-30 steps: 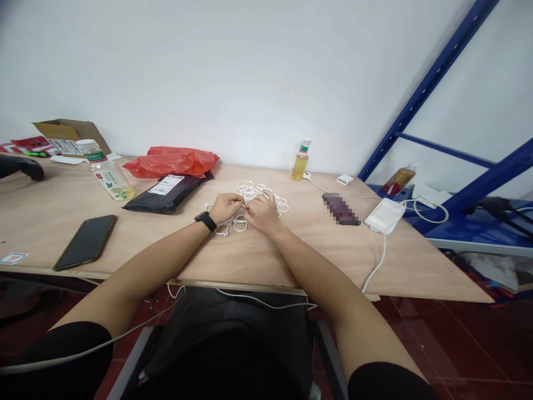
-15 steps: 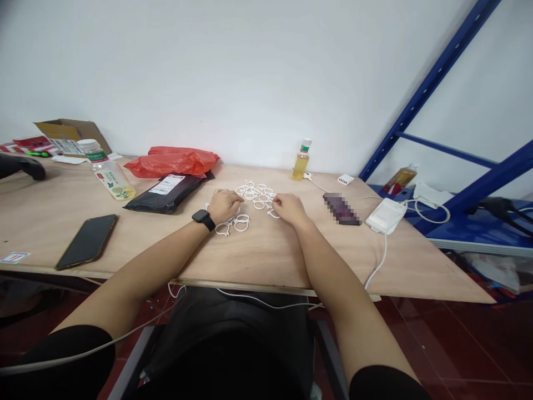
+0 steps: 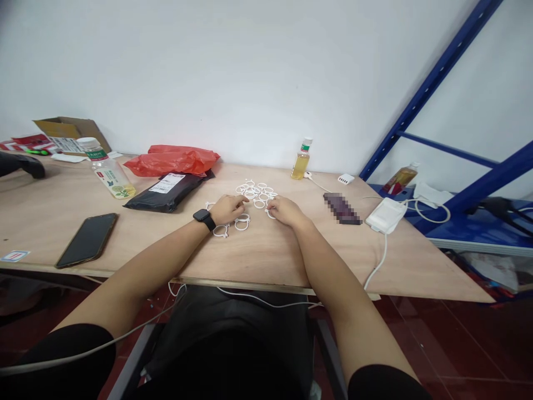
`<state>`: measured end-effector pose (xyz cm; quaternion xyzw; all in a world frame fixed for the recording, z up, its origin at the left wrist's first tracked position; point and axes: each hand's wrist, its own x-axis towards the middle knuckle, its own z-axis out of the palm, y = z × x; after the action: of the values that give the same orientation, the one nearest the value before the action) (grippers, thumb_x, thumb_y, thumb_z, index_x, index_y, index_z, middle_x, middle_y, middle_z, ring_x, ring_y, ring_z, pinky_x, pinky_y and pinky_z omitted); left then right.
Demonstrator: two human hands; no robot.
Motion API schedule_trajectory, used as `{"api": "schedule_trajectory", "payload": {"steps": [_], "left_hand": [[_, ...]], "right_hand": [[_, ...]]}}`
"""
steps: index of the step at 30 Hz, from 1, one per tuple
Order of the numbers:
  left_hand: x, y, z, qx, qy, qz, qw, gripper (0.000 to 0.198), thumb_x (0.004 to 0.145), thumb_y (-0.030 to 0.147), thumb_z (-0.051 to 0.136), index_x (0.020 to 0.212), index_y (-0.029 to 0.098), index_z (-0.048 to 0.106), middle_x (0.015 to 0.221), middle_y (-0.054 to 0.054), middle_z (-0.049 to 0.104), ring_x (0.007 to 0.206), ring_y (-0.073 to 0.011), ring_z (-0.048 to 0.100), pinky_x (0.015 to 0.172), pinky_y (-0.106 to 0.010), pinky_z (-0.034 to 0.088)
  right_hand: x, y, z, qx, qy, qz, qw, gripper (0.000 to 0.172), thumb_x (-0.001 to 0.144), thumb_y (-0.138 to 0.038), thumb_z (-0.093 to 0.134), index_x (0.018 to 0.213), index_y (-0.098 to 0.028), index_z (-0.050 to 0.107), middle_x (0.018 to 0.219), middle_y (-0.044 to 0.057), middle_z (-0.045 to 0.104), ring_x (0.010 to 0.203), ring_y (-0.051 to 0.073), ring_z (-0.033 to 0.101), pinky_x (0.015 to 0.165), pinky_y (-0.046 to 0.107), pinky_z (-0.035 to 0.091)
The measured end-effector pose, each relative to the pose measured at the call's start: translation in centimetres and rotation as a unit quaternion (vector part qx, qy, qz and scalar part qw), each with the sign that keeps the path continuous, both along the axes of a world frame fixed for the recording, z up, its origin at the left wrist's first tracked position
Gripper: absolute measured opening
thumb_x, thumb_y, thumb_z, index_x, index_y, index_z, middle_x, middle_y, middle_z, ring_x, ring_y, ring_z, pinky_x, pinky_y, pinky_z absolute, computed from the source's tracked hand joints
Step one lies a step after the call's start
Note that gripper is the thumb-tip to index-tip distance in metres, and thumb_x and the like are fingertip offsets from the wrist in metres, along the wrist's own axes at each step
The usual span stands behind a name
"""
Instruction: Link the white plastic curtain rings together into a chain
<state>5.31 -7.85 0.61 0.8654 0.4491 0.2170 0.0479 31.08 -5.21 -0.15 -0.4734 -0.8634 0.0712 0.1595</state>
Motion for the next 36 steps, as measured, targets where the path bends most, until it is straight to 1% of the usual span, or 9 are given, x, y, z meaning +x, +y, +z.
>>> {"api": "schedule_trajectory", "payload": {"steps": [4,8,12,18,21,24,29,33,36], "left_hand": [[0.1,-0.1,0.1,0.026,-0.011,0.011,1.0,0.033,0.087,0.025,0.05,0.114,0.019,0.068,0.093,-0.004,0.076,0.094,-0.0222,0.068,0.092,-0.036,0.046],[0.5,-0.4,0.2,0.039,-0.065,-0.009,0.997,0.031,0.091,0.032,0.051,0.11,0.018,0.071,0.092,-0.005,0.076,0.09,-0.0205,0.068,0.088,-0.034,0.048],[0.8,-0.6,0.3,0.034,-0.105,-0.016,0.994,0.027,0.09,0.03,0.052,0.101,0.019,0.074,0.09,-0.004,0.076,0.083,-0.0177,0.068,0.083,-0.029,0.049],[1.0,-0.4,-0.2,0.023,-0.153,-0.009,0.988,0.026,0.081,0.018,0.056,0.098,0.018,0.076,0.087,-0.003,0.077,0.08,-0.0169,0.069,0.081,-0.027,0.05],[1.1,-0.5,-0.2,0.023,-0.182,-0.007,0.983,0.024,0.079,0.018,0.058,0.095,0.018,0.077,0.085,-0.003,0.076,0.08,-0.0168,0.068,0.081,-0.028,0.051],[1.3,-0.7,0.0,0.024,-0.2,-0.01,0.979,0.021,0.079,0.019,0.059,0.091,0.018,0.076,0.084,-0.002,0.076,0.08,-0.0167,0.068,0.081,-0.028,0.051],[1.5,-0.9,0.2,0.039,-0.177,-0.001,0.983,0.019,0.076,0.017,0.059,0.085,0.019,0.076,0.082,-0.002,0.075,0.08,-0.0177,0.066,0.082,-0.03,0.051],[1.5,-0.8,0.2,0.052,-0.169,0.008,0.984,0.02,0.075,0.014,0.057,0.08,0.019,0.075,0.08,-0.002,0.074,0.08,-0.0186,0.065,0.083,-0.031,0.051],[1.5,-0.6,0.1,0.056,-0.161,0.011,0.985,0.021,0.075,0.014,0.055,0.08,0.019,0.074,0.08,-0.002,0.074,0.081,-0.019,0.065,0.084,-0.032,0.051]], "right_hand": [[-1.4,-0.7,-0.2,0.061,0.052,0.001,0.997,0.016,0.085,-0.021,0.06,0.094,-0.023,0.073,0.105,0.006,0.065,0.095,0.019,0.062,0.084,0.03,0.047],[-3.7,-2.1,0.2,0.124,0.118,0.012,0.985,0.014,0.088,-0.023,0.058,0.091,-0.022,0.071,0.095,0.004,0.07,0.091,0.019,0.063,0.08,0.03,0.047],[-5.3,-3.1,0.4,0.157,0.129,0.039,0.978,0.014,0.089,-0.022,0.057,0.089,-0.022,0.072,0.09,0.003,0.072,0.087,0.018,0.064,0.079,0.029,0.046],[-5.7,-3.5,0.1,0.164,0.135,0.06,0.975,0.017,0.091,-0.024,0.055,0.088,-0.022,0.073,0.089,0.004,0.072,0.084,0.018,0.064,0.078,0.03,0.046],[-5.8,-3.4,0.0,0.176,0.147,0.059,0.972,0.017,0.09,-0.024,0.055,0.088,-0.021,0.073,0.087,0.004,0.072,0.082,0.018,0.064,0.076,0.029,0.046],[-5.9,-3.5,-0.1,0.166,0.151,0.053,0.973,0.016,0.089,-0.024,0.056,0.089,-0.022,0.072,0.087,0.004,0.072,0.08,0.017,0.063,0.076,0.028,0.046],[-6.2,-3.6,-0.1,0.148,0.139,0.041,0.978,0.013,0.085,-0.022,0.057,0.089,-0.023,0.07,0.085,0.002,0.072,0.076,0.017,0.063,0.073,0.028,0.045],[-6.7,-4.0,0.0,0.151,0.139,0.053,0.977,0.015,0.084,-0.021,0.056,0.089,-0.021,0.07,0.084,0.003,0.071,0.075,0.017,0.062,0.071,0.028,0.045],[-6.9,-4.2,0.2,0.137,0.142,0.06,0.979,0.016,0.084,-0.02,0.055,0.091,-0.021,0.069,0.086,0.003,0.071,0.074,0.016,0.062,0.072,0.028,0.045]]}}
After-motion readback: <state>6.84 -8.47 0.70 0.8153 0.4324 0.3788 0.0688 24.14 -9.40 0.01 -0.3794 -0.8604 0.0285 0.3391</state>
